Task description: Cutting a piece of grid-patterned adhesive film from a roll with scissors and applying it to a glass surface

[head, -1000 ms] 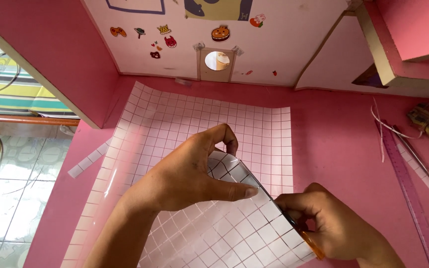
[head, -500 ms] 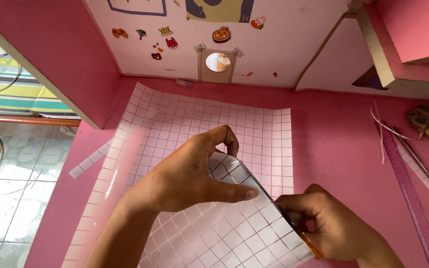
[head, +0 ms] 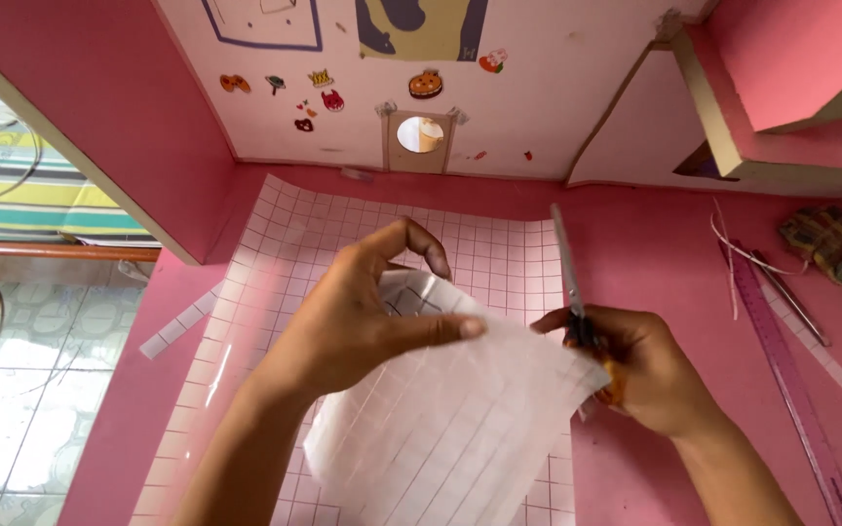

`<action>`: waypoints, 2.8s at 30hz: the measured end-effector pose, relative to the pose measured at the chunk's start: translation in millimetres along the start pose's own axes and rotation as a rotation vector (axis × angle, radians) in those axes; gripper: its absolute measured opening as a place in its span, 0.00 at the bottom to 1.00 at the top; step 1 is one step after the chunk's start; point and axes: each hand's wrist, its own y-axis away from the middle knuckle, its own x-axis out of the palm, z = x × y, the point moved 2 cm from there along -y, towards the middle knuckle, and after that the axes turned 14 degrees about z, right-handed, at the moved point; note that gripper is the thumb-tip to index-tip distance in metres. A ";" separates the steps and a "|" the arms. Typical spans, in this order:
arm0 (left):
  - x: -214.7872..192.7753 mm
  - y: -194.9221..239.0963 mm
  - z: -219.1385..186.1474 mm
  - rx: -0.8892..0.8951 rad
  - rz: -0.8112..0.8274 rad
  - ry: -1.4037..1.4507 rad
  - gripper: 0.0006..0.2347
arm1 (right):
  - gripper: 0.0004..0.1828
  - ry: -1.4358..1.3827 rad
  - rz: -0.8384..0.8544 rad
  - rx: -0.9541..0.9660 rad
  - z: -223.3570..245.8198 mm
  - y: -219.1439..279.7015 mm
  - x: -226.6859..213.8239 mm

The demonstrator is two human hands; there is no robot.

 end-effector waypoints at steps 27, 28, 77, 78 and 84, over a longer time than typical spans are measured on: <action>-3.7 -22.2 25.1 0.269 -0.370 -0.174 0.07 | 0.06 0.116 -0.325 -0.461 35.2 7.6 0.3; -0.8 -22.8 25.4 0.260 -0.375 -0.156 0.06 | 0.06 0.108 -0.289 -0.456 36.3 10.3 0.1; -22.0 -3.2 26.8 0.472 -0.450 0.341 0.17 | 0.12 -0.113 -0.460 -0.401 -7.9 -8.7 -21.6; -21.8 -3.4 34.1 0.382 -0.363 0.254 0.19 | 0.12 -0.096 -0.475 -0.407 -6.7 -9.9 -18.2; -36.3 4.8 19.1 0.295 -0.204 -0.090 0.14 | 0.10 -0.002 -0.524 -0.465 -14.7 -13.6 -14.8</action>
